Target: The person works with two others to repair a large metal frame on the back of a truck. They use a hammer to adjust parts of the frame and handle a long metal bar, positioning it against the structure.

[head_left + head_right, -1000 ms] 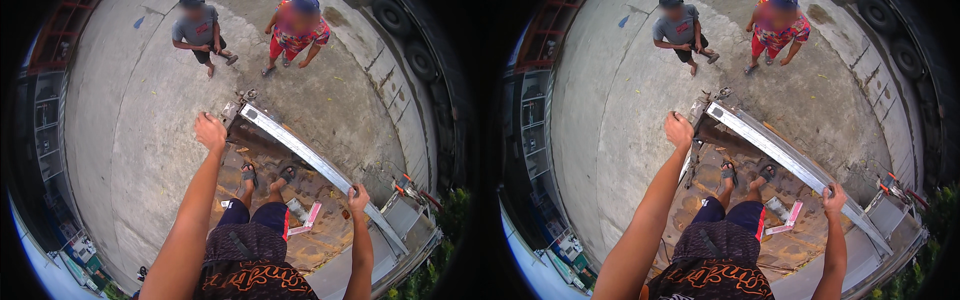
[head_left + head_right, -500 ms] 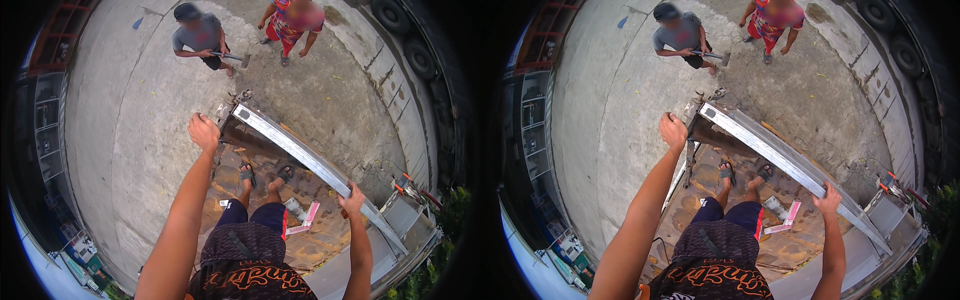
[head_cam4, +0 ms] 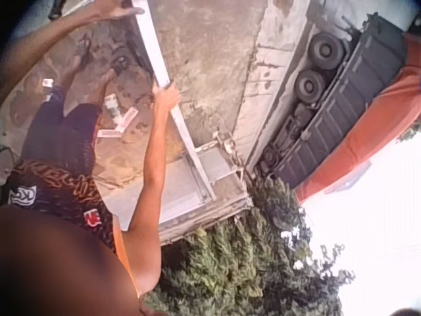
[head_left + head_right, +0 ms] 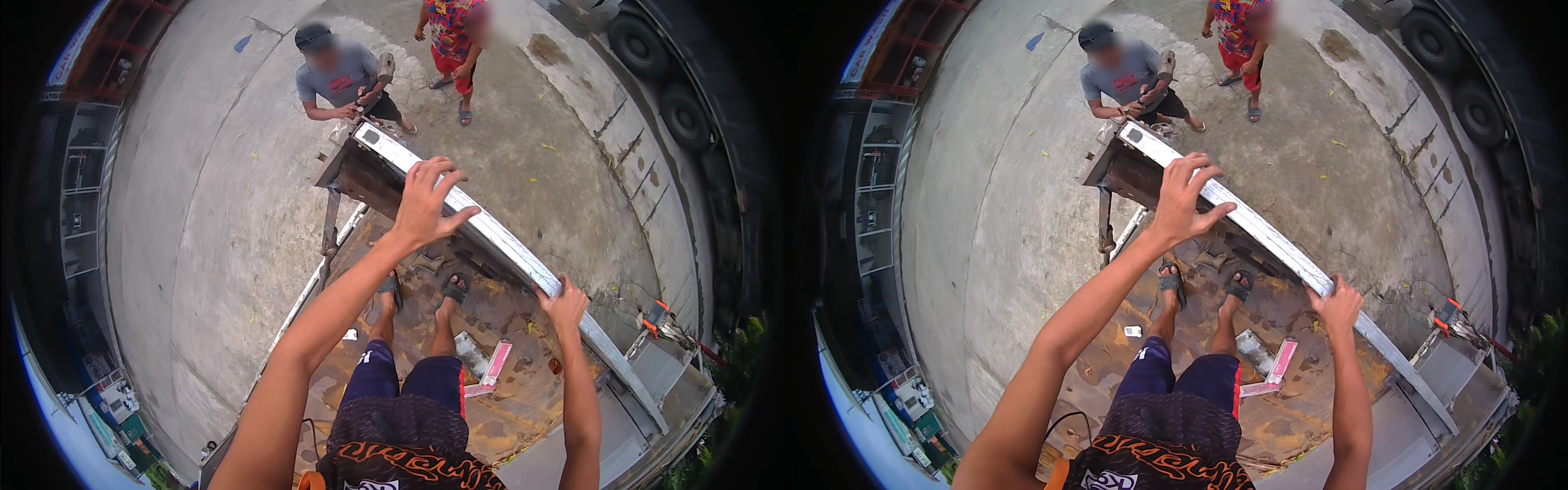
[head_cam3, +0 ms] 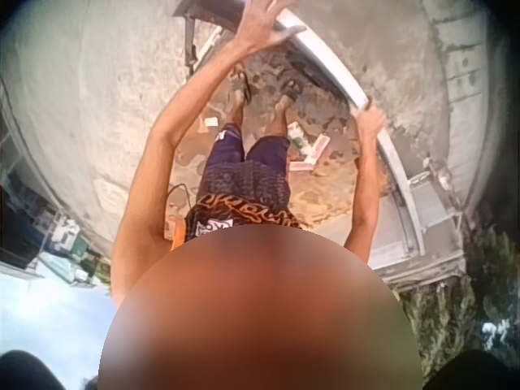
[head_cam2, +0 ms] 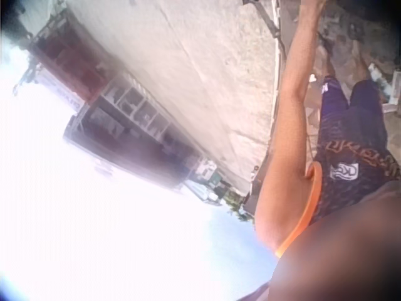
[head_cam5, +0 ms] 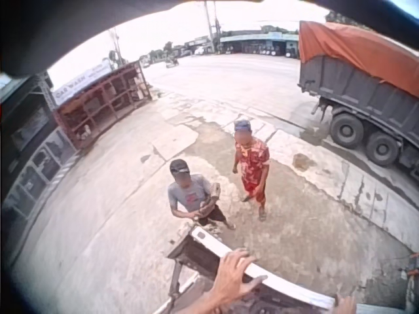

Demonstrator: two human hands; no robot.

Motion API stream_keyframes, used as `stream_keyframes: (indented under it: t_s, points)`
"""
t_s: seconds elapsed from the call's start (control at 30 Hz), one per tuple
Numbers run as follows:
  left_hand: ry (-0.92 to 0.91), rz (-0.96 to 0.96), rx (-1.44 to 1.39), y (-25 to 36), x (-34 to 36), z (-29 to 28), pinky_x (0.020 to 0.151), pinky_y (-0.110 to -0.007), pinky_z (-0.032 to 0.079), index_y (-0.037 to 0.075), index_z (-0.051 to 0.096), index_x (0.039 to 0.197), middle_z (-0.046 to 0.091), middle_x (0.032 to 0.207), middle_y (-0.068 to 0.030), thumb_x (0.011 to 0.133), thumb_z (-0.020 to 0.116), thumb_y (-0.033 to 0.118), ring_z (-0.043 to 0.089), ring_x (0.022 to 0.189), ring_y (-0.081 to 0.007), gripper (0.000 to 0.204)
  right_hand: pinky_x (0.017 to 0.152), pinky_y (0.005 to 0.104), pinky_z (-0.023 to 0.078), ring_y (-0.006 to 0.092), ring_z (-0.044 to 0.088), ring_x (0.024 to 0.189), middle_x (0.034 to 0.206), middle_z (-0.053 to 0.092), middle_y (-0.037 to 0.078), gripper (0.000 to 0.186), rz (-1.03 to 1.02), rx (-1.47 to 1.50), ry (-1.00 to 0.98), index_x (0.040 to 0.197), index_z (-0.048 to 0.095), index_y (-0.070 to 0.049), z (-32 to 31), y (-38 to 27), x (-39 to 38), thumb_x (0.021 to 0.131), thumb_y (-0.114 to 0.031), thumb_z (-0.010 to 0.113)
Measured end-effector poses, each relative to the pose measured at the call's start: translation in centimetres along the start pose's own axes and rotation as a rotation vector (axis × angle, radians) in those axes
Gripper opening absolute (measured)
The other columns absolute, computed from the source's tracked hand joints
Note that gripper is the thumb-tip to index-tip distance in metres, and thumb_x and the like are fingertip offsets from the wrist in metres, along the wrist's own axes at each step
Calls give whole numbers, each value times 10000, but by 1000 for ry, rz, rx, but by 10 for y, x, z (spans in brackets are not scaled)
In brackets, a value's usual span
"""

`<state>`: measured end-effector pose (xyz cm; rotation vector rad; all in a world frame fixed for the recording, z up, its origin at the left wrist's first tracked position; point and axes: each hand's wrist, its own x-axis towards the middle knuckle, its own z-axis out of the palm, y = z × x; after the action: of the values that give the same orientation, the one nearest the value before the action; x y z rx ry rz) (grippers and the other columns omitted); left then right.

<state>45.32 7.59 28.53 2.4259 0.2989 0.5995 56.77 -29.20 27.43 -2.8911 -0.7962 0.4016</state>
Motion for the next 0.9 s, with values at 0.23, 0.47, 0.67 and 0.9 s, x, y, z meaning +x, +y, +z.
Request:
stream_keyframes:
  t_s: [0.23, 0.47, 0.67, 0.9]
  points:
    - [-1024, 155, 235, 124, 29, 134, 831, -397, 533, 70, 752, 980, 720, 946, -118, 513, 865, 374, 693, 965, -295, 568, 705, 504, 544, 422, 692, 742, 752, 699, 227, 571, -2, -35, 55, 988, 725, -43, -5, -6, 3, 658, -497, 827]
    - [-668, 192, 177, 112, 3, 142, 666, -391, 531, 76, 734, 714, 704, 747, -132, 512, 802, 282, 698, 751, -309, 296, 735, 514, 541, 441, 688, 783, 783, 703, 241, 595, 26, -12, 45, 1036, 723, -38, -7, -9, 3, 656, -485, 825]
    - [-607, 195, 221, 114, 3, 144, 650, -394, 522, 66, 735, 705, 700, 720, -133, 503, 804, 291, 697, 718, -316, 310, 769, 508, 540, 441, 689, 838, 841, 707, 256, 625, 22, -14, 63, 1077, 721, -27, -10, -13, 3, 660, -480, 827]
    - [-622, 185, 221, 115, 3, 142, 663, -397, 523, 66, 740, 713, 702, 731, -141, 485, 817, 311, 698, 733, -318, 344, 770, 508, 540, 441, 690, 829, 840, 708, 253, 630, -3, -13, 85, 1087, 716, -16, -9, -10, 3, 668, -472, 827]
